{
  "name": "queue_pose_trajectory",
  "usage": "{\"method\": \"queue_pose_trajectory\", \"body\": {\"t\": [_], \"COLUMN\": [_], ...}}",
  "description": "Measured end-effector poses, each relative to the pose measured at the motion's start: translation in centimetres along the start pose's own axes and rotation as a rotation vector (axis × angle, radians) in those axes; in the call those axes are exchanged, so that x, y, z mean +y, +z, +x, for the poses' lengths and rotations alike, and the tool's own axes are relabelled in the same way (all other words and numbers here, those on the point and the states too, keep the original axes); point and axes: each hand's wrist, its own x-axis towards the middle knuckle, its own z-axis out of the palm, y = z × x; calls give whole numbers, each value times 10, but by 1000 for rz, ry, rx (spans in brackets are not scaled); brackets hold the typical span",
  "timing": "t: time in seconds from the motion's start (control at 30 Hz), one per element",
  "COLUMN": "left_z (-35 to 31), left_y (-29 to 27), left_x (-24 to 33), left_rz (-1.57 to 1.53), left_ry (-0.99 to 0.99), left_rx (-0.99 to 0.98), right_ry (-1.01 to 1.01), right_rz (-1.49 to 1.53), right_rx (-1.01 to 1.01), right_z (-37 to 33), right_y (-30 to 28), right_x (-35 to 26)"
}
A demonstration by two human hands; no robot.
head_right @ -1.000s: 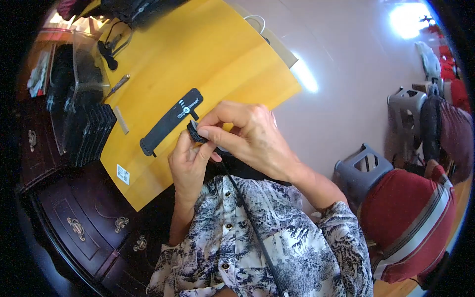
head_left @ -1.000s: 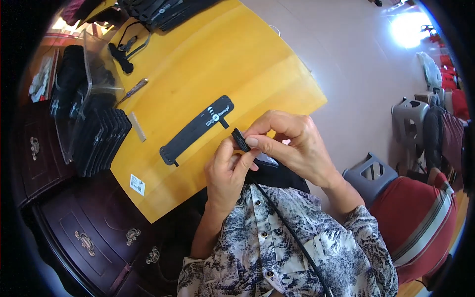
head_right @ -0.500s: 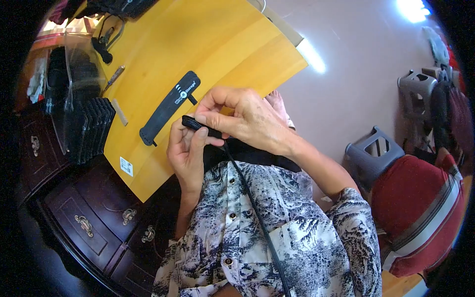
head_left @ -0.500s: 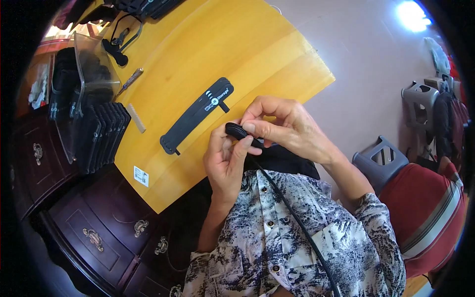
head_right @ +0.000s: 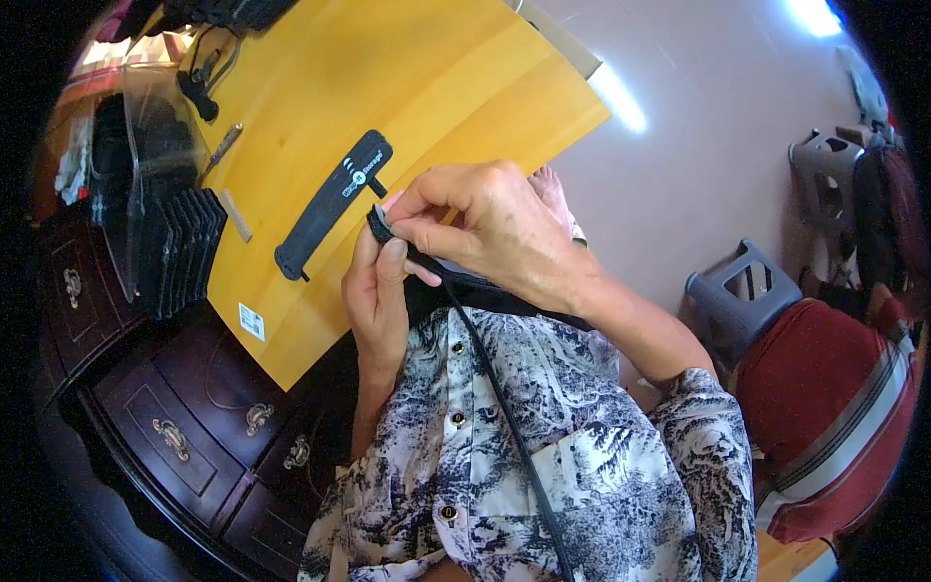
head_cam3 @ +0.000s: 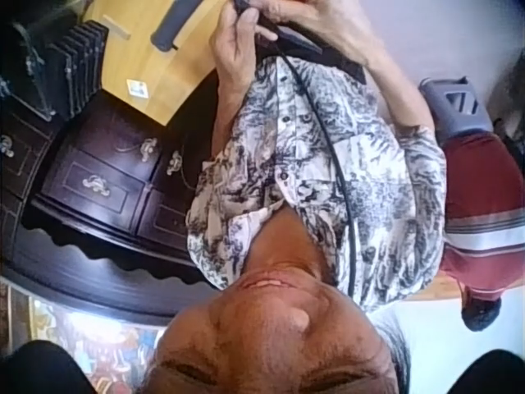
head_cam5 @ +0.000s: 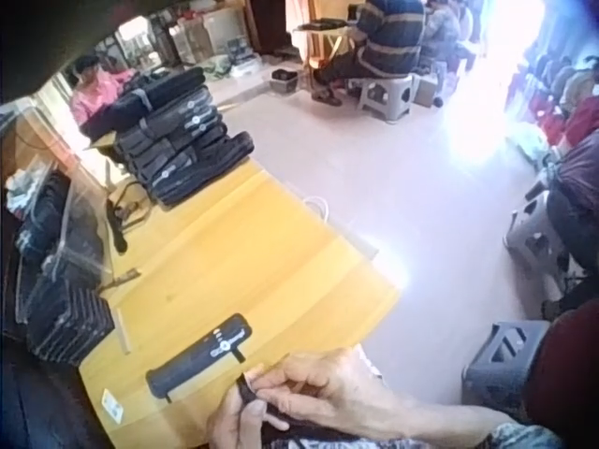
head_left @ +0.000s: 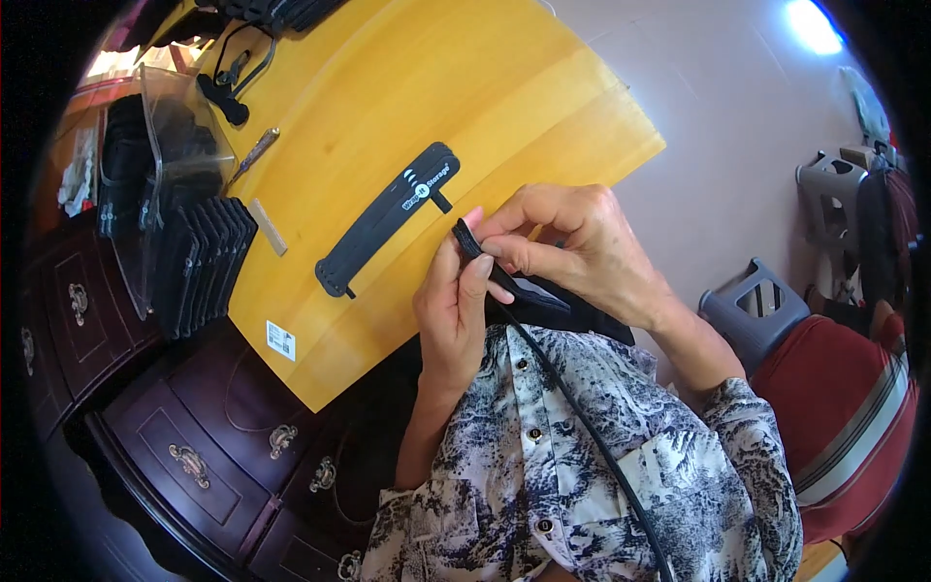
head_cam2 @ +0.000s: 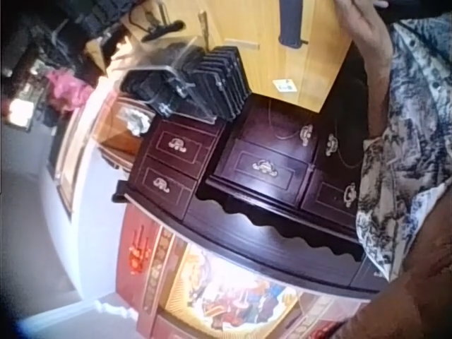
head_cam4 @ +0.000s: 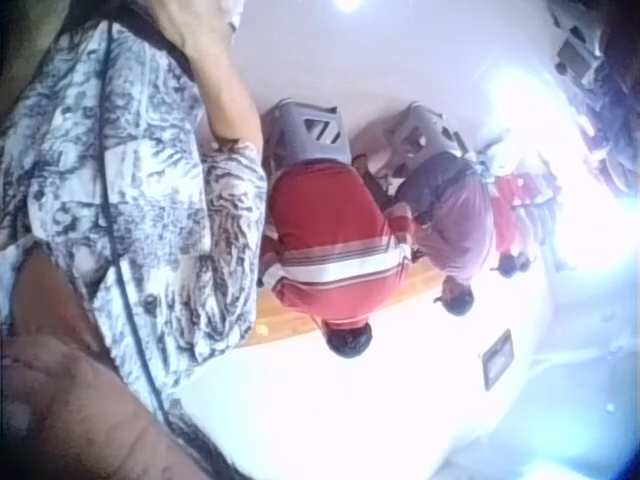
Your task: Inspecting and organizing black elastic straps at a workbench in a manufacturing environment.
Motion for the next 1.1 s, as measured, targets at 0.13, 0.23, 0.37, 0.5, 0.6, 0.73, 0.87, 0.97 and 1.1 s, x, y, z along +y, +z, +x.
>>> {"method": "queue_pose_trajectory", "body": {"t": [0.13, 0.23, 0.37, 0.5, 0.6, 0.73, 0.87, 0.97, 1.1], "left_z": [1, 1, 1, 2, 5, 6, 7, 8, 6], "left_y": [0, -3, 0, -2, -2, -4, -7, -9, -6], "left_x": [-4, -6, -9, -13, -14, -10, -11, -11, -11], "left_rz": [54, 90, 166, 291, 364, 563, 611, 604, 304], "left_ry": [15, -54, -12, 32, 153, 219, 363, 343, 48], "left_rx": [1, -27, 5, -11, -2, -21, -33, -16, -32], "right_ry": [-19, 22, 76, 47, -105, -134, -14, 50, -101], "right_rz": [-76, -148, -143, -196, -484, -666, -538, -373, -357], "right_rx": [7, 12, 58, 20, -31, -137, -198, -155, -27], "right_z": [1, 0, 1, 2, 5, 11, 16, 17, 10], "right_y": [0, 1, 9, 9, 7, 2, 2, 6, 10], "right_x": [2, -3, 0, 3, 2, -1, 3, 14, 24]}}
